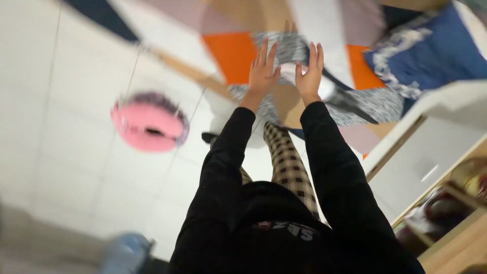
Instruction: Assemble a handheld vacuum cleaner and organize pillows on a bed.
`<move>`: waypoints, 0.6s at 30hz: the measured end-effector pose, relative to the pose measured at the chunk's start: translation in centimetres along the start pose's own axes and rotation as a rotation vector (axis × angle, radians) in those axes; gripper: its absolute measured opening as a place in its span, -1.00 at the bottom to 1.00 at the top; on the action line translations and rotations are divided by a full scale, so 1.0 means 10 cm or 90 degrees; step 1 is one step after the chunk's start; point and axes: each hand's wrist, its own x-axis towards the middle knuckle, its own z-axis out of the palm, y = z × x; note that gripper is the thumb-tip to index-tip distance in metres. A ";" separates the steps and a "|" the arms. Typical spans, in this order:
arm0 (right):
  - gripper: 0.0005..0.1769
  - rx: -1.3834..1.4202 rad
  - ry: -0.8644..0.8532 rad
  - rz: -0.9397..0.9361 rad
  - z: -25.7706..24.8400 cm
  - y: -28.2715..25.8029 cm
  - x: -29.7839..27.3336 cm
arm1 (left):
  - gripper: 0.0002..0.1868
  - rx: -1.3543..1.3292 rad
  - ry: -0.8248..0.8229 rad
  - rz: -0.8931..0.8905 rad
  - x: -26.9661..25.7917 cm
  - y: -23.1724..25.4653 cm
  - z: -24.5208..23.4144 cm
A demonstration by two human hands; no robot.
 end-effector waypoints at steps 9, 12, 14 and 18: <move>-0.13 -0.071 0.267 0.248 -1.81 2.39 -0.29 | -0.11 -0.019 -0.269 0.163 1.00 1.63 1.96; -0.02 -0.084 0.299 0.315 -2.14 2.94 -0.55 | -0.07 -0.053 -0.362 0.130 1.10 1.91 2.44; 0.07 -0.087 0.307 0.342 -2.30 3.21 -0.65 | -0.04 -0.069 -0.417 0.088 1.18 2.05 2.69; 0.16 -0.178 0.278 0.352 -2.55 3.56 -0.54 | 0.03 0.035 -0.242 0.324 1.50 2.33 3.09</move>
